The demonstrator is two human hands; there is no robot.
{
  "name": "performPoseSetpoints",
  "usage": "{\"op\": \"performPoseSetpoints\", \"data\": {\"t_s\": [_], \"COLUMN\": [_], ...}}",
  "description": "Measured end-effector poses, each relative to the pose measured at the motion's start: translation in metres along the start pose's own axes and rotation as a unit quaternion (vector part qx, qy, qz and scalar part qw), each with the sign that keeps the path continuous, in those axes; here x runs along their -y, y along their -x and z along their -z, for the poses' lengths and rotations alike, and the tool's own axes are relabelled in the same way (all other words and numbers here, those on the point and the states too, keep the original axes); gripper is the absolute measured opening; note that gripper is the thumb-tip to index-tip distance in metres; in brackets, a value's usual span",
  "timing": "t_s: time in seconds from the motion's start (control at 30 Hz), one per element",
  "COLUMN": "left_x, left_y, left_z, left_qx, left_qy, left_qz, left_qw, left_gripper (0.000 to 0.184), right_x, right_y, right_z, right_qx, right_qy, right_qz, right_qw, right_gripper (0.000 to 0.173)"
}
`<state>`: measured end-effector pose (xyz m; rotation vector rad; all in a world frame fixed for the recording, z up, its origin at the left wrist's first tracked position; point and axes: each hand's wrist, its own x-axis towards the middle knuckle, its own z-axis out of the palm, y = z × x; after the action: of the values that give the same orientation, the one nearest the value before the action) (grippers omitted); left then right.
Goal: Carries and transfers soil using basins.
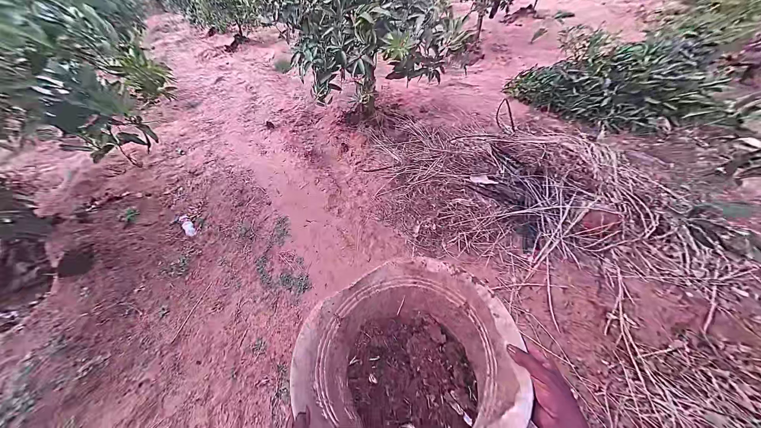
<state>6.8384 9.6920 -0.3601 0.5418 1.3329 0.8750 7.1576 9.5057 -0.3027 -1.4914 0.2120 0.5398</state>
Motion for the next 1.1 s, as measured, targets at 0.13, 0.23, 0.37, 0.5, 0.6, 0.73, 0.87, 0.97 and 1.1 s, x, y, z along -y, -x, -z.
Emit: {"op": "performPoseSetpoints", "data": {"t_s": [0.13,0.23,0.37,0.5,0.6,0.73,0.87,0.97,1.1], "left_x": [-0.051,-0.08,-0.12,-0.161,-0.189,-0.217,-0.261,-0.307,-0.38], "left_y": [-0.074,-0.132,-0.198,-0.251,-0.298,-0.37,-0.47,-0.528,-0.593], "left_z": [-0.042,-0.075,-0.118,-0.165,-0.192,-0.226,-0.261,-0.287,-0.315], "left_qx": [-0.016,-0.037,-0.084,-0.123,-0.135,-0.133,-0.108,-0.105,-0.092], "left_qy": [0.001,0.01,0.025,0.048,0.063,0.068,0.064,0.07,0.056], "left_qz": [-0.034,-0.035,-0.023,-0.017,-0.012,0.011,0.034,0.054,0.053], "left_qw": [0.999,0.999,0.996,0.991,0.989,0.989,0.992,0.991,0.993], "left_gripper": [0.018,0.02,0.022,0.023,0.025,0.024,0.024,0.023,0.021], "right_x": [0.006,0.012,0.018,0.055,0.076,0.083,0.083,0.096,0.112], "right_y": [-0.047,-0.098,-0.165,-0.215,-0.246,-0.29,-0.327,-0.347,-0.363], "right_z": [-0.08,-0.152,-0.254,-0.343,-0.407,-0.477,-0.564,-0.629,-0.705], "right_qx": [0.014,0.037,0.06,0.086,0.111,0.131,0.109,0.094,0.079], "right_qy": [-0.02,-0.038,-0.042,-0.014,0.015,0.03,0.028,0.042,0.029], "right_qz": [-0.003,0.003,-0.014,-0.025,-0.017,-0.001,0.009,0.006,0.002], "right_qw": [1.0,0.999,0.997,0.996,0.994,0.991,0.994,0.995,0.996], "right_gripper": [0.033,0.03,0.027,0.03,0.034,0.036,0.034,0.035,0.031]}}
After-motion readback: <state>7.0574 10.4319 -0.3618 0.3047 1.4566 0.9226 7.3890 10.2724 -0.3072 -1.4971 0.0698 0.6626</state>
